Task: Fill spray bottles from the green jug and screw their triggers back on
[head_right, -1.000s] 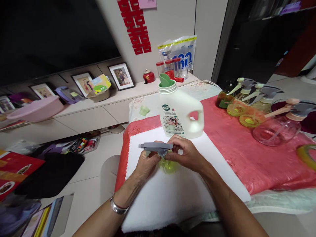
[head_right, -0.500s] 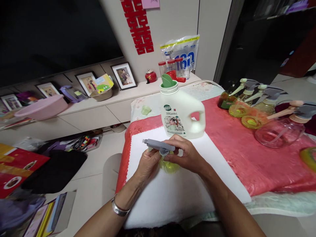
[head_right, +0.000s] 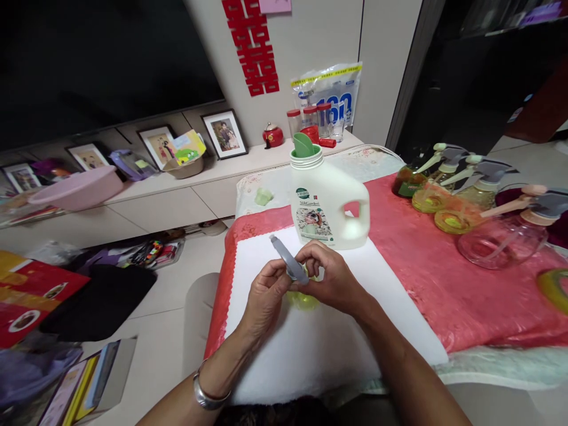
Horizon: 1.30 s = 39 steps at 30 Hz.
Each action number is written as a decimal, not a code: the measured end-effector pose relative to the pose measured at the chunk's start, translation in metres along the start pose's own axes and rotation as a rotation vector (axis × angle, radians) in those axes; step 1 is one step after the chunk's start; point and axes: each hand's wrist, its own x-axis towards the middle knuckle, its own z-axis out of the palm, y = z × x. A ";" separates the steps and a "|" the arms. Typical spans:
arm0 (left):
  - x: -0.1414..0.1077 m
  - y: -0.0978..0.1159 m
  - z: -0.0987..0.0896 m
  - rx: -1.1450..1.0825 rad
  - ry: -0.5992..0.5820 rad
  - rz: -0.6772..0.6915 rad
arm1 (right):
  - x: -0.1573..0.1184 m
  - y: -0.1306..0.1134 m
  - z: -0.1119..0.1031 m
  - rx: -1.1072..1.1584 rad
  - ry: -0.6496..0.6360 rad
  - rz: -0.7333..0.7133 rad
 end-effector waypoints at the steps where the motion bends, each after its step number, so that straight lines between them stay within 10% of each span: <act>1: 0.000 0.002 0.001 0.007 0.000 0.007 | 0.000 0.000 -0.001 -0.004 -0.007 -0.001; 9: 0.000 0.011 0.001 0.090 0.000 -0.004 | 0.000 -0.001 -0.016 -0.016 -0.163 -0.040; 24: -0.010 0.016 -0.005 0.512 -0.010 0.318 | 0.000 -0.002 -0.010 -0.110 -0.104 -0.181; 39: -0.010 0.019 -0.009 0.645 -0.063 0.350 | 0.000 -0.005 -0.007 -0.185 -0.057 -0.116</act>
